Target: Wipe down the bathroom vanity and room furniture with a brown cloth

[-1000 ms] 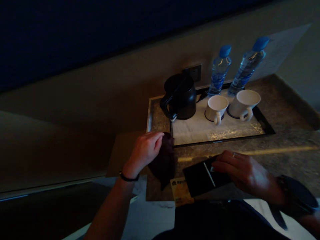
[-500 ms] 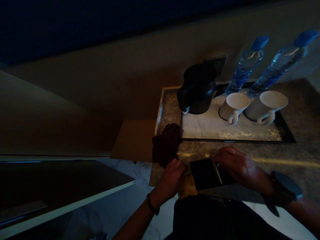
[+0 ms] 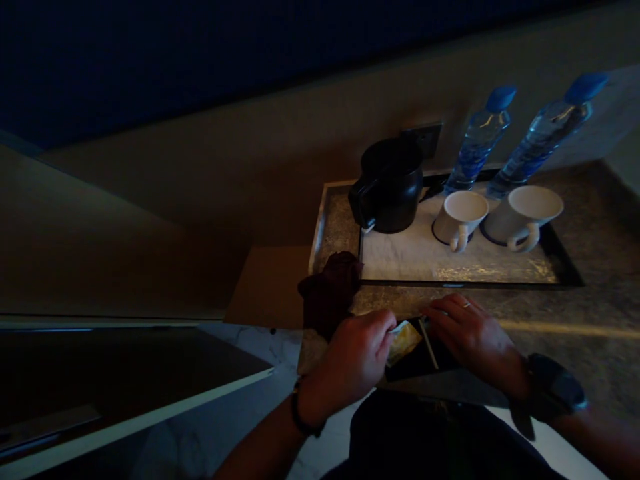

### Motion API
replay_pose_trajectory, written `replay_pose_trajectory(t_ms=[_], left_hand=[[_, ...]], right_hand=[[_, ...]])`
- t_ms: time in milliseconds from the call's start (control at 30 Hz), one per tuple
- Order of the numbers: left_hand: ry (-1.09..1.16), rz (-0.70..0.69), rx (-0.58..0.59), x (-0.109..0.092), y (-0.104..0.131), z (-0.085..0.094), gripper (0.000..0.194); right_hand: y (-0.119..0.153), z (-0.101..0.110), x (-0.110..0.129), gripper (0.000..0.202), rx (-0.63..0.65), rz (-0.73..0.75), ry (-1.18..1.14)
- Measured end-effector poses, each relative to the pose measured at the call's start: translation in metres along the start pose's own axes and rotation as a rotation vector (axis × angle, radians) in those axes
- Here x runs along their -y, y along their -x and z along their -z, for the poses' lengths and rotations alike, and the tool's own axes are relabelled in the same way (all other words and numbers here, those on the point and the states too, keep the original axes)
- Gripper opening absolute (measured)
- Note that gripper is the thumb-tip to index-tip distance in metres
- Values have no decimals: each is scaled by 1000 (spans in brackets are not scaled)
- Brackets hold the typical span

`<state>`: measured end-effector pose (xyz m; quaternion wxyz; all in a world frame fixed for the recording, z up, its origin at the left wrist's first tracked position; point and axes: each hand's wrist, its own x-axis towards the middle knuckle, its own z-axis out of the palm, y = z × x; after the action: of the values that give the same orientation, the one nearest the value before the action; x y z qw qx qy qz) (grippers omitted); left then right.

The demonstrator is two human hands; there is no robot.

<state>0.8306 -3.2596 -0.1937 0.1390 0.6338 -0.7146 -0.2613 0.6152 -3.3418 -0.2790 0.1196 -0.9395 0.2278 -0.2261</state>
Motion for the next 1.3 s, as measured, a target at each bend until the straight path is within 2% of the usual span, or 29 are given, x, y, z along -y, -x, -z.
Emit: replay_pose_trajectory(t_ms=[100,200,267,367,433,467,533,600,667,733,800,867,933,967,1000,1067,1167,1233,1300], left_hand=[[-124,-23,148,2,-13,-25,10],[-180,-64,222,3,-19,-35,10],[-190,-127,172,3,-20,-32,8],[-226,-137,-104,12,-17,-15,20],[-281,-62,-288,33,-15,-1,31],[-316,-17,-327,47,-14,4,36],[-387,62,-297,80,-13,7,53],[-439,133,-219,111,-15,-1,68],[-440,192,-195,132,-15,-11,67],[-367,236,-241,141,-13,-12,58],[-248,258,-328,135,-11,4,50],[-153,225,-401,118,-14,29,43],[-126,102,-384,91,-32,49,43],[-137,17,-336,76,-47,53,45],[-160,-72,-266,63,-66,51,48],[-241,-212,-111,40,-112,32,52],[-401,-250,74,27,-169,-8,52],[-493,-192,124,29,-182,-21,46],[-576,-98,152,35,-174,-15,40]], right_hand=[[1,-2,0,26,87,-21,16],[4,-3,-3,31,142,-34,-13],[6,-2,-5,32,145,-38,-22],[10,6,-5,37,126,-49,-71],[12,13,-3,57,150,-41,-116],[12,16,-2,71,179,-26,-128],[11,18,-1,97,238,-1,-121],[9,16,0,109,276,1,-96],[7,11,1,110,299,-22,-91],[9,8,0,108,298,-41,-111],[16,9,-3,103,269,-65,-129],[25,14,-7,97,221,-103,-128],[31,21,-12,91,177,-142,-118],[31,25,-14,90,161,-152,-116],[30,28,-15,91,148,-155,-115],[26,32,-17,93,134,-144,-107],[23,33,-17,93,123,-118,-63],[27,33,-18,89,111,-112,-27],[31,34,-21,83,86,-106,-10]])
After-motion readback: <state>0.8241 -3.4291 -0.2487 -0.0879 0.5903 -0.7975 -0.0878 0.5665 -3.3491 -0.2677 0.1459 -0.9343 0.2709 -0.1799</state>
